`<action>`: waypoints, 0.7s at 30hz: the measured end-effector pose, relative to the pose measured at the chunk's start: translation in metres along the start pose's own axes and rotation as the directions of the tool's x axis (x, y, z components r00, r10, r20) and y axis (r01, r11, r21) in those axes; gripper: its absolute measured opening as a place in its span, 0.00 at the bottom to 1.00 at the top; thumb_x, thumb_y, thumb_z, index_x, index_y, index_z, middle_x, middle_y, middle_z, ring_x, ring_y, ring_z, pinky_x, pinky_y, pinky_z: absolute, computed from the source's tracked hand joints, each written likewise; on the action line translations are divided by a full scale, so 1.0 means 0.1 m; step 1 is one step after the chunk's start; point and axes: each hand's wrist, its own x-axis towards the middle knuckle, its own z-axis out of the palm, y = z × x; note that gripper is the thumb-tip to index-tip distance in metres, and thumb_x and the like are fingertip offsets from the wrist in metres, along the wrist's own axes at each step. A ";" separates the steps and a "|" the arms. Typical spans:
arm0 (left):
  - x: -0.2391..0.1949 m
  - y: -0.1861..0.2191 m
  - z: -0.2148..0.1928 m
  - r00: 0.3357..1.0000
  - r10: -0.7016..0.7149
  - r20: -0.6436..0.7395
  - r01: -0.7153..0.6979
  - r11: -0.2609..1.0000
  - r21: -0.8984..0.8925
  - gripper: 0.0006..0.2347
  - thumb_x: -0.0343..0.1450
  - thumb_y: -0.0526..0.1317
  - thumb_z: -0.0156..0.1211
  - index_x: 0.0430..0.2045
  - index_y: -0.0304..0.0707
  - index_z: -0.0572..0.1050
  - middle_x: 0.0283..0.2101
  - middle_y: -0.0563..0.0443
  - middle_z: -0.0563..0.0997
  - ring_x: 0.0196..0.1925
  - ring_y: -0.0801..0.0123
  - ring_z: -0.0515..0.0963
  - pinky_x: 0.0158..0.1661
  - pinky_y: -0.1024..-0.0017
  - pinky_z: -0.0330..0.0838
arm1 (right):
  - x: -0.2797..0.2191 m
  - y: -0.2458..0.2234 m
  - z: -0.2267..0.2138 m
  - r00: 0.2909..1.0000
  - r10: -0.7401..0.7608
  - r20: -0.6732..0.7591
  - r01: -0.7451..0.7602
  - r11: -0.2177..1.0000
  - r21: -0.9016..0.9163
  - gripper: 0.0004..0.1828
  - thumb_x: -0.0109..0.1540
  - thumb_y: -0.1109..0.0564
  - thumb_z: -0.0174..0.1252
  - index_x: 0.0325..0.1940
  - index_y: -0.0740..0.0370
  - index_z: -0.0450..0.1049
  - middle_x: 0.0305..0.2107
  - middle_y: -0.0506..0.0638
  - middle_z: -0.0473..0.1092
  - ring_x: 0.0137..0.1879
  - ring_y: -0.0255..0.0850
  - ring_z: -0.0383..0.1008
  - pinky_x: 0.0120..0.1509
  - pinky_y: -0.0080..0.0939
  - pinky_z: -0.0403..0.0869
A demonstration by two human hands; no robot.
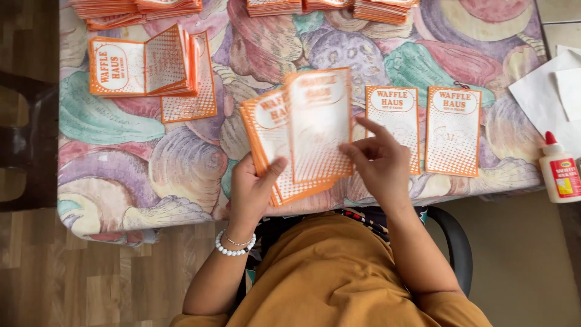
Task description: Folding paper bags and applying glue to seal the edges before stacking them.
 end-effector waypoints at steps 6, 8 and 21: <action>0.11 0.01 -0.33 0.991 0.060 -0.123 -0.059 0.998 0.015 0.10 0.69 0.40 0.71 0.30 0.31 0.77 0.24 0.47 0.81 0.32 0.75 0.76 0.36 0.70 0.77 | 0.08 -0.02 -0.06 0.994 -0.109 -0.008 0.104 0.967 -0.231 0.29 0.59 0.65 0.70 0.65 0.64 0.73 0.26 0.54 0.78 0.27 0.45 0.76 0.37 0.42 0.75; 0.12 -0.01 -0.48 0.986 0.071 -0.152 -0.068 0.997 0.024 0.09 0.69 0.39 0.71 0.29 0.32 0.77 0.23 0.49 0.80 0.32 0.76 0.75 0.36 0.71 0.76 | 0.08 -0.02 -0.08 0.982 -0.186 0.017 0.177 0.902 -0.394 0.29 0.61 0.65 0.69 0.66 0.68 0.72 0.27 0.57 0.78 0.29 0.53 0.78 0.39 0.49 0.75; -0.03 -0.35 -0.73 0.999 0.024 -0.026 -0.028 0.986 -0.164 0.10 0.65 0.36 0.74 0.32 0.29 0.80 0.27 0.42 0.85 0.31 0.71 0.82 0.38 0.69 0.80 | -0.11 -0.36 0.68 0.982 -0.083 0.172 0.079 0.996 0.030 0.33 0.58 0.60 0.71 0.68 0.58 0.70 0.21 0.49 0.76 0.24 0.38 0.74 0.35 0.37 0.78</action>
